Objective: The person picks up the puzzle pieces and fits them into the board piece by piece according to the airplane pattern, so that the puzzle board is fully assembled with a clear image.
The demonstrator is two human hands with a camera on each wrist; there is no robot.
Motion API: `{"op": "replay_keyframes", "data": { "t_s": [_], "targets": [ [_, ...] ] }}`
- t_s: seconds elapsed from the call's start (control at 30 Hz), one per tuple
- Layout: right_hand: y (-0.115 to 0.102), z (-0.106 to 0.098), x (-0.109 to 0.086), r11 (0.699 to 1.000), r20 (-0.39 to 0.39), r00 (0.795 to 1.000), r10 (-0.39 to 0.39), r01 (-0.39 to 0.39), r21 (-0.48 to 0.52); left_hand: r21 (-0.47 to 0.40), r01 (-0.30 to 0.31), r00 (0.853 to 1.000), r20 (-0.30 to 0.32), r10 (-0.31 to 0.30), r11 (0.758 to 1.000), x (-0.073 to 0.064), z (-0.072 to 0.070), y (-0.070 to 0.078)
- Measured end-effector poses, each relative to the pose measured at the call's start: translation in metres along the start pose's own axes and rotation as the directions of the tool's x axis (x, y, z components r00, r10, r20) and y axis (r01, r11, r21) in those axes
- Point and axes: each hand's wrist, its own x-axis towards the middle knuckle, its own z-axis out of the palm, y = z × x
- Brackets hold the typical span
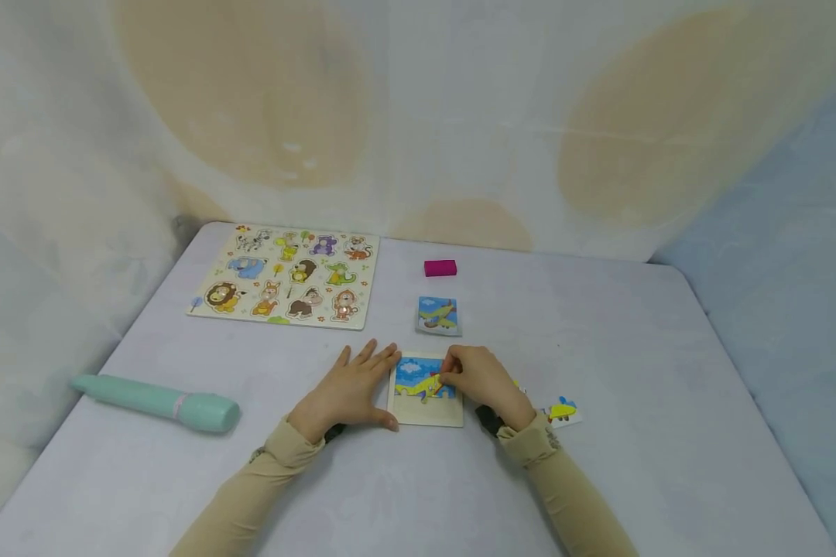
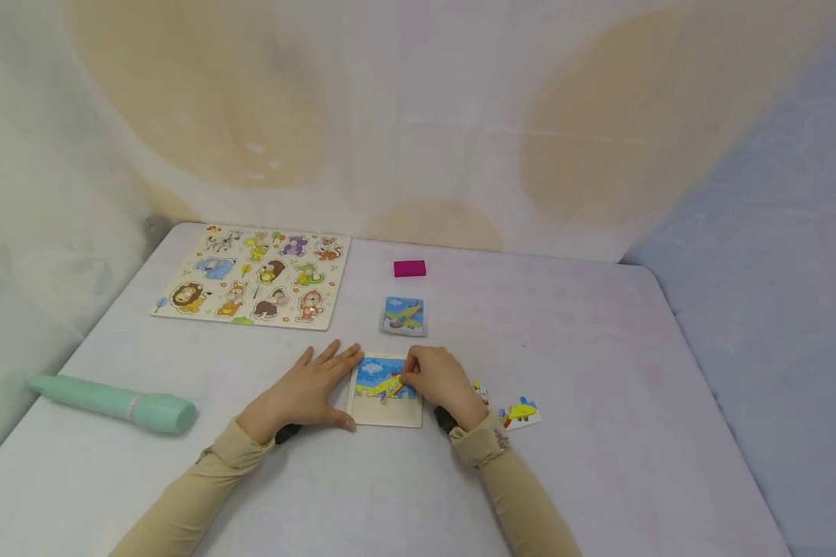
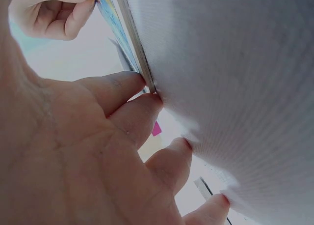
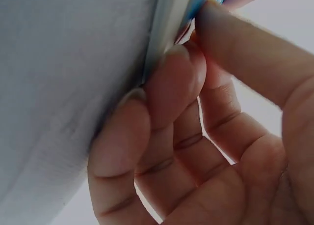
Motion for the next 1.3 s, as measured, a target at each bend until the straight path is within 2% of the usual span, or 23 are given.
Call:
{"op": "replay_keyframes", "data": {
  "t_s": [0.17, 0.33, 0.57, 0.8, 1.03, 1.17, 1.3],
  "targets": [
    [0.001, 0.000, -0.002, 1.000, 0.019, 0.999, -0.028, 0.028, 0.012, -0.002, 0.005, 1.000, 0.000, -0.005, 1.000, -0.001, 0.000, 0.000],
    [0.022, -0.015, -0.011, 0.990, 0.086, 0.991, -0.105, 0.096, 0.104, -0.017, 0.007, 1.000, 0.000, -0.007, 1.000, -0.004, 0.002, 0.000],
    [0.065, -0.044, -0.039, 0.989, 0.074, 0.996, -0.053, 0.042, 0.143, 0.005, 0.011, 1.000, 0.001, -0.011, 1.000, -0.006, 0.003, -0.001],
    [0.086, -0.052, -0.059, 0.997, 0.060, 0.997, -0.043, 0.039, 0.071, 0.005, 0.002, 1.000, -0.008, -0.002, 1.000, -0.006, 0.003, -0.003],
    [0.078, -0.052, -0.053, 0.998, 0.050, 0.998, -0.028, 0.025, 0.066, 0.005, 0.007, 1.000, -0.002, -0.007, 1.000, -0.005, 0.003, -0.003],
    [0.062, -0.049, -0.042, 0.993, 0.039, 0.999, -0.034, 0.029, 0.113, 0.011, 0.009, 1.000, 0.001, -0.009, 1.000, -0.004, 0.002, -0.003],
    [0.038, -0.039, -0.029, 0.981, 0.091, 0.992, -0.093, 0.075, 0.179, -0.001, -0.003, 1.000, 0.003, 0.003, 1.000, -0.002, 0.000, -0.001]
  ]
}}
